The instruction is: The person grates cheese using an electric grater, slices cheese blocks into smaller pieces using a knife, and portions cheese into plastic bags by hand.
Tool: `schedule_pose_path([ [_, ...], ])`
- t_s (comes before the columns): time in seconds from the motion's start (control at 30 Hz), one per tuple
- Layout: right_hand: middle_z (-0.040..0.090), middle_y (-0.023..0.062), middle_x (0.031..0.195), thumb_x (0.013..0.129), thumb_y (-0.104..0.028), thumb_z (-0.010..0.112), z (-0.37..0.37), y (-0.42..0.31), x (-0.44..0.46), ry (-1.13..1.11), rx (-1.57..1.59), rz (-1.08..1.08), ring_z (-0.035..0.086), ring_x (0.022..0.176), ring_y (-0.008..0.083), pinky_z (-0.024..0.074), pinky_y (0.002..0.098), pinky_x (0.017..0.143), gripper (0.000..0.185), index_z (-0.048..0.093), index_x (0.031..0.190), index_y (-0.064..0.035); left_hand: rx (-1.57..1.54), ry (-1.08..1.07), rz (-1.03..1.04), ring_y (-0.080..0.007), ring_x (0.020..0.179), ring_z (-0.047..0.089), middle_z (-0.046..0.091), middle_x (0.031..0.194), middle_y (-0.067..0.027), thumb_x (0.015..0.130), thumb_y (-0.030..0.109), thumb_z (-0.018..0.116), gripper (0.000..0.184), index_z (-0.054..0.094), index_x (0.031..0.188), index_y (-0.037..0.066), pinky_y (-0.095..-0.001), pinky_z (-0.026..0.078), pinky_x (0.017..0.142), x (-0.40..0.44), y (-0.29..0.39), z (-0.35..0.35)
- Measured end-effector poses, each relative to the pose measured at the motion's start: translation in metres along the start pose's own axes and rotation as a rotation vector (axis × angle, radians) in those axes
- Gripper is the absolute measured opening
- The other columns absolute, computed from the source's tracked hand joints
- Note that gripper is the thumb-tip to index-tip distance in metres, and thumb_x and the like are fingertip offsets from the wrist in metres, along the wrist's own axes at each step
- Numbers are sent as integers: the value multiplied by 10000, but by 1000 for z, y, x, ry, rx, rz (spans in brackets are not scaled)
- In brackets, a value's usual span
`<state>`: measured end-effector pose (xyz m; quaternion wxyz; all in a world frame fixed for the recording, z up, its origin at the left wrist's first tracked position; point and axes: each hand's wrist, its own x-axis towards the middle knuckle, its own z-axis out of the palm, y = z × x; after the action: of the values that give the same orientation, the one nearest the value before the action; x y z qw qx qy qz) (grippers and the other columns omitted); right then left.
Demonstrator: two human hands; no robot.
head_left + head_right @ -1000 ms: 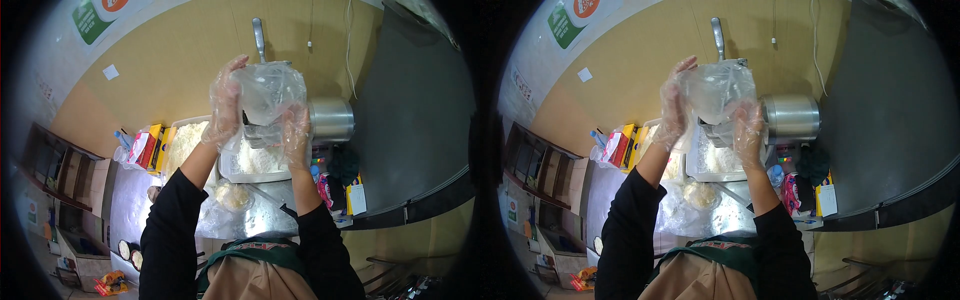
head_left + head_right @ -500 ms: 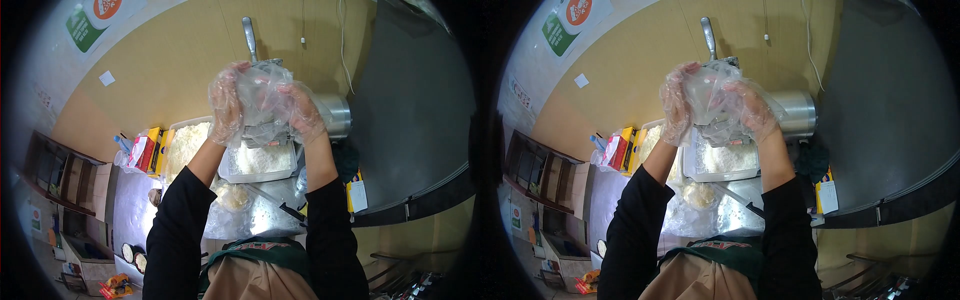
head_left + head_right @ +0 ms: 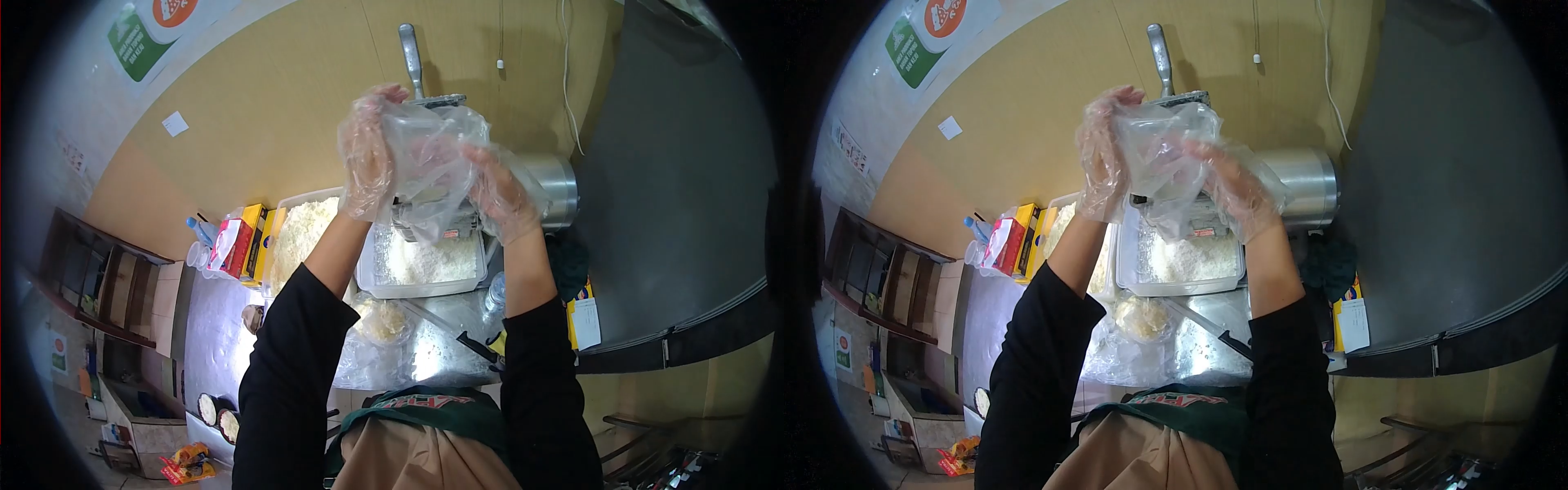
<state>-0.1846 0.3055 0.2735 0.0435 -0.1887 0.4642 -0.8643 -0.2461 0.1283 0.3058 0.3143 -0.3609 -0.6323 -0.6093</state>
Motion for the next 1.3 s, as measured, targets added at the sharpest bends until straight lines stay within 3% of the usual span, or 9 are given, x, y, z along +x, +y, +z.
schedule_pose_path([
  [0.07,658,154,1199,943,-242,629,4,4,-1,60,-162,-58,636,1130,271,502,415,1002,408,595,1253,20,5,-74,10,-276,1146,607,641,1213,-198,1056,469,381,580,551,1289,-34,-402,450,1028,4,5,-2],
  [0.17,645,150,1234,948,-210,623,-15,9,9,206,-215,59,637,1138,266,515,417,985,393,584,1276,3,74,-201,-307,-276,1277,524,576,1338,-204,1020,532,438,659,511,1366,-23,-413,389,1092,12,23,-9],
  [0.37,620,188,1277,957,-160,590,-57,22,13,58,317,-10,559,1264,322,497,470,1027,464,479,1370,19,173,-74,-327,-264,1242,570,632,1292,-179,989,375,555,534,532,1369,0,-346,435,1042,-21,-8,-60],
  [0.43,593,190,1310,976,-142,544,-64,34,15,158,404,-81,557,1263,326,486,500,1039,439,469,1379,17,351,-243,-602,-239,1217,587,655,1260,-160,966,319,599,501,556,1355,6,-333,438,1039,-37,-17,-68],
  [0.57,583,182,1318,985,-140,550,-52,38,18,153,454,-76,568,1243,324,488,486,1042,429,474,1380,9,197,-298,-751,-216,1166,609,677,1211,-123,951,266,626,458,580,1323,4,-312,455,1012,-48,-11,-58],
  [0.77,601,184,1286,987,-120,574,-42,37,21,163,401,-60,596,1201,322,494,465,1032,402,499,1362,3,-56,-112,-796,-117,857,581,639,940,-36,957,261,655,270,635,1110,40,-267,483,806,-50,-48,-67],
  [0.87,525,259,1374,1017,-95,496,-46,36,21,189,349,-35,533,1267,414,432,520,1103,437,400,1426,28,-77,-115,-753,-83,766,529,599,859,-6,940,248,685,209,616,996,58,-248,461,736,-51,-54,-63],
  [1.07,538,255,1359,1012,-96,503,-50,30,9,337,365,-78,548,1259,388,464,504,1075,434,416,1406,64,-189,59,-672,-92,752,544,608,822,-1,926,162,690,149,620,985,44,-238,464,720,-55,-57,-60],
  [1.3,598,231,1274,997,-84,509,-46,30,1,339,195,-55,624,1142,375,555,508,937,386,463,1353,57,95,-154,-660,-95,739,555,624,826,-10,914,98,671,81,658,915,19,-250,482,706,-29,-30,-56],
])
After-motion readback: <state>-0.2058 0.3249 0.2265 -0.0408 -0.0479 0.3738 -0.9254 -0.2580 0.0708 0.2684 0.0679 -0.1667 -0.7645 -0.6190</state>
